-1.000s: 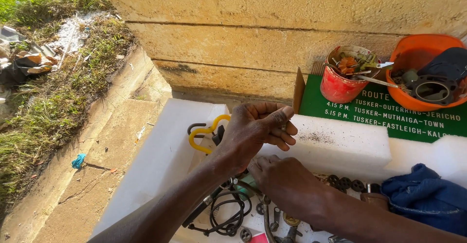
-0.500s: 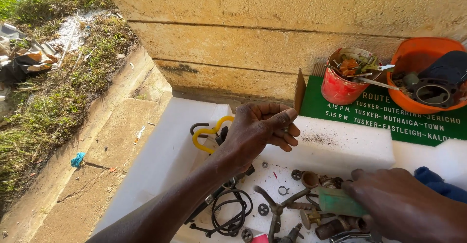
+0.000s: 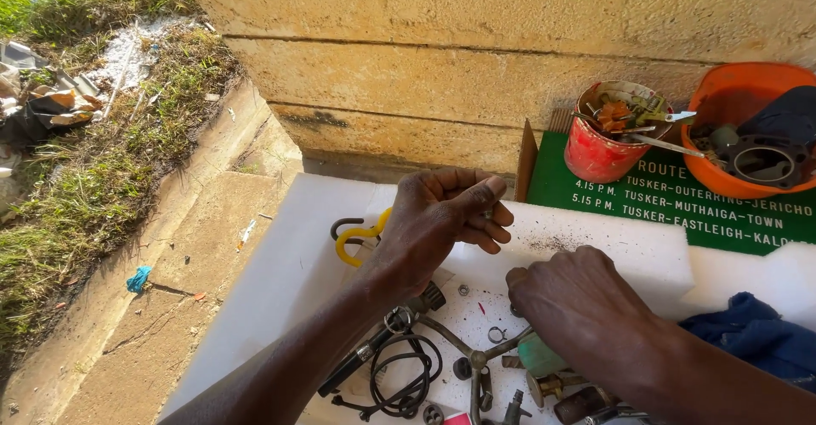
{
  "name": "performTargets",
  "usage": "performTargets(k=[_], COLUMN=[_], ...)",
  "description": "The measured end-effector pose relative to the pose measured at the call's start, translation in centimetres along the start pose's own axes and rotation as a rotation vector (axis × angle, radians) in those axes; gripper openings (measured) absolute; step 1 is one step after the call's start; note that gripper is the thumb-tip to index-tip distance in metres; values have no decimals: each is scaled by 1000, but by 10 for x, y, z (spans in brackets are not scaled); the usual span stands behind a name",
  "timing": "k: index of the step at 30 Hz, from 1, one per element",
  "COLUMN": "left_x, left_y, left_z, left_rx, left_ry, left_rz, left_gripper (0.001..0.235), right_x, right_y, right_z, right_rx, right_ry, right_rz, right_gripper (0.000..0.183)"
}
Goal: Sorting and inspecting various small metal fasteners, washers, and mechanical valve components on a foam tray.
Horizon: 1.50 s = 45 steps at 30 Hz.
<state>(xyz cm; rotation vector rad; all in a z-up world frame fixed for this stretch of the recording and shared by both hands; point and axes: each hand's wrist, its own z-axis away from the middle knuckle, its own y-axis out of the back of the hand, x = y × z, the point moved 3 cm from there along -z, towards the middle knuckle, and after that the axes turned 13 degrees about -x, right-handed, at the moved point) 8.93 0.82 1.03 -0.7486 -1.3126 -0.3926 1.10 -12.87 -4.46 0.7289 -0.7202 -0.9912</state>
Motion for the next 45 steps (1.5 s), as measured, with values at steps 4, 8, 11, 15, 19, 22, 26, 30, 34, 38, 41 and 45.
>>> performTargets(k=[4, 8, 11, 15, 19, 22, 26, 30, 34, 38, 41, 45], left_x=[-1, -6, -10, -5, 3, 2, 4, 0, 4, 11, 17, 21], left_y=[-4, -6, -6, -5, -4, -4, -10, -8, -5, -2, -2, 0], left_z=[-1, -2, -2, 2, 1, -2, 0, 2, 4, 8, 8, 9], left_rx=[-23, -32, -57, -38, -14, -5, 2, -7, 12, 3, -65, 33], left_ry=[8, 13, 7, 25, 8, 15, 21, 22, 21, -54, -236, -318], left_rz=[-5, 3, 1, -4, 3, 17, 17, 49, 64, 52, -16, -11], left_gripper=[25, 25, 26, 23, 25, 29, 28, 23, 24, 22, 24, 23], right_x=[-11, -42, -63, -64, -32, -22, -48, -71, -75, -55, -25, 19], right_y=[3, 0, -8, -20, -27, -25, -12, -26, -26, -8, -11, -15], right_z=[3, -11, -17, -6, 10, 13, -16, -66, -70, -20, 20, 70], right_rx=[53, -74, -231, -297, -326, -278, -66, 308, 367, 282, 127, 105], right_ry=[75, 195, 307, 240, 179, 137, 158, 293, 216, 263, 117, -189], right_rz=[33, -116, -439, -637, -455, -345, -389, -563, -380, -620, -956, -1210], right_gripper=[20, 35, 30, 29, 24, 43, 25, 25, 36, 51, 41, 39])
